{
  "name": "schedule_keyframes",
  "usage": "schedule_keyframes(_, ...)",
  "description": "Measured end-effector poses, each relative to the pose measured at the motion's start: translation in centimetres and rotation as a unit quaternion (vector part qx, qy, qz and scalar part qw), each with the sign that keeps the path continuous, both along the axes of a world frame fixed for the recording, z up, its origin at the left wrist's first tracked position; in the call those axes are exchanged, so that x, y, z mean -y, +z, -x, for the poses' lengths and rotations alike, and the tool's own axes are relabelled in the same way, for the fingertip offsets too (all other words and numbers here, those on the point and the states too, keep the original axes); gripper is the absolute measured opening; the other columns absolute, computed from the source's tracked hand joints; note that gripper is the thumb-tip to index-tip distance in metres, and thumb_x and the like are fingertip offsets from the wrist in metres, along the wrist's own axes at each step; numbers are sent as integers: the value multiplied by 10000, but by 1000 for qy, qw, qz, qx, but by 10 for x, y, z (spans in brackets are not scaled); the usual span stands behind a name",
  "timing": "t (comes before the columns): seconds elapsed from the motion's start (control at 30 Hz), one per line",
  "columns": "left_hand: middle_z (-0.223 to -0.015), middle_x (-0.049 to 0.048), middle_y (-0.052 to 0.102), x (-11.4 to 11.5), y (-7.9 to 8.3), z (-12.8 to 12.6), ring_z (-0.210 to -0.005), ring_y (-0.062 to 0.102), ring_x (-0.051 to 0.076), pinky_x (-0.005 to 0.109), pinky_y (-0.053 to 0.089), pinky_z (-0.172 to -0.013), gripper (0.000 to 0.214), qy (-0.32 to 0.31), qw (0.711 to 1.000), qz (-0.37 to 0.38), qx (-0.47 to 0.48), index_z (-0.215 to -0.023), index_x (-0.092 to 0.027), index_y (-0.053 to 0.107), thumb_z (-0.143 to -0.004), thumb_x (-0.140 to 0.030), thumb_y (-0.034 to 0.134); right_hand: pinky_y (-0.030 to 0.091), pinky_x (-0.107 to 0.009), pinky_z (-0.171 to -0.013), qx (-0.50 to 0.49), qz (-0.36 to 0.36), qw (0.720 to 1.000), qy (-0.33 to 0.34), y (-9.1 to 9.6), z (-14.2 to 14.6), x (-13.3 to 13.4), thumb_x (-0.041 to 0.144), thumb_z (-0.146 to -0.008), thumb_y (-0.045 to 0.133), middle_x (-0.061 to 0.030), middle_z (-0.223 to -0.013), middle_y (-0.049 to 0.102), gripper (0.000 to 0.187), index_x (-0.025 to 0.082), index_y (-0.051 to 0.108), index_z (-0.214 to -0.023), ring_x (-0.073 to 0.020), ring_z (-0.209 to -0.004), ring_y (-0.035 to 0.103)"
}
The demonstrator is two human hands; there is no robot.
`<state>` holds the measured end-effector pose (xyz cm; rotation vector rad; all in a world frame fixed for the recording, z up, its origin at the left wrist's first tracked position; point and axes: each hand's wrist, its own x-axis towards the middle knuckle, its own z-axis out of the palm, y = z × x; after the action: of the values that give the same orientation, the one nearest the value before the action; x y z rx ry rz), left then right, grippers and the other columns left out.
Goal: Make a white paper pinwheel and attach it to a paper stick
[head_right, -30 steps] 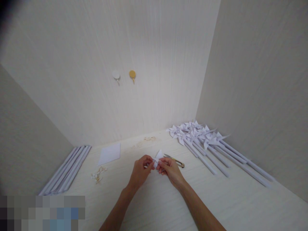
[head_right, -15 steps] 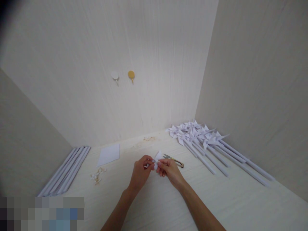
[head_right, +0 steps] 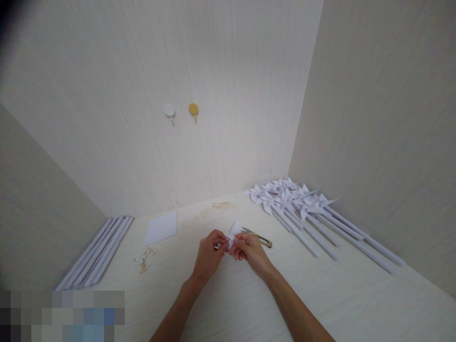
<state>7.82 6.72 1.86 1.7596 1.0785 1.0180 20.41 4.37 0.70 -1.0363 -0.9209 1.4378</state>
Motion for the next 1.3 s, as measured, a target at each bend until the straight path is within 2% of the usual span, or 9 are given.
schedule_keyframes(0.23,-724,17,605,-6,5,10,-476,541,88,200,423,-459,115,-44,998,-21,-47,-753,-174,537,-690,-218,451,271,-162,-339,8,-10,999,-30,-3,1,-1,360,-590,623,18,-458,570,249,130,531,-610,-43,-333,422)
schedule_keyframes(0.43,-920,47,621,-14,25,39,-642,583,112,202,446,-534,359,-132,988,18,-76,-849,-191,597,-579,-38,416,248,-165,-316,13,7,1000,-14,0,0,0,364,-574,629,19,-426,563,257,132,525,-615,-45,-300,402)
schedule_keyframes(0.53,-871,65,627,-20,30,49,-683,600,141,219,456,-549,236,-93,994,34,-36,-772,-164,598,-597,-85,460,234,-162,-307,13,9,1000,-16,2,0,0,366,-570,629,17,-422,562,262,130,521,-600,-41,-293,395)
schedule_keyframes(0.63,-635,28,599,-26,23,49,-603,597,145,231,462,-515,59,38,999,29,11,-637,-150,531,-625,-206,519,220,-156,-299,14,5,1000,-24,3,1,0,371,-573,625,15,-428,566,267,127,523,-616,-39,-292,394)
schedule_keyframes(0.73,-572,-1,554,-27,9,36,-513,569,129,220,450,-436,159,121,990,68,34,-641,-148,482,-578,-244,591,216,-151,-297,17,-3,1000,-25,2,2,0,368,-580,618,14,-433,569,265,126,523,-623,-37,-292,396)
schedule_keyframes(0.83,-648,13,577,-24,-4,21,-486,551,106,199,435,-386,277,133,976,152,79,-807,-138,500,-552,-166,606,220,-156,-295,29,-4,999,-18,0,2,0,366,-585,611,20,-425,563,255,128,526,-621,-41,-287,395)
schedule_keyframes(0.93,-701,40,603,-22,-10,15,-544,565,108,178,427,-396,242,118,965,196,130,-811,-130,542,-574,-151,583,225,-161,-298,44,-6,999,0,-1,2,1,371,-599,597,20,-426,561,254,125,537,-622,-43,-287,396)
schedule_keyframes(1.17,-571,6,604,-21,-10,18,-512,547,112,205,423,-467,210,102,969,158,158,-690,-128,578,-491,-62,572,221,-159,-301,45,-2,999,3,-1,3,0,369,-599,594,24,-424,553,246,131,532,-609,-42,-293,397)
schedule_keyframes(1.3,-541,3,585,-16,-9,13,-519,527,118,230,416,-520,103,132,983,80,95,-610,-127,580,-522,-84,551,227,-154,-302,38,-1,999,2,-1,3,0,359,-599,596,21,-426,555,243,131,517,-578,-35,-293,393)
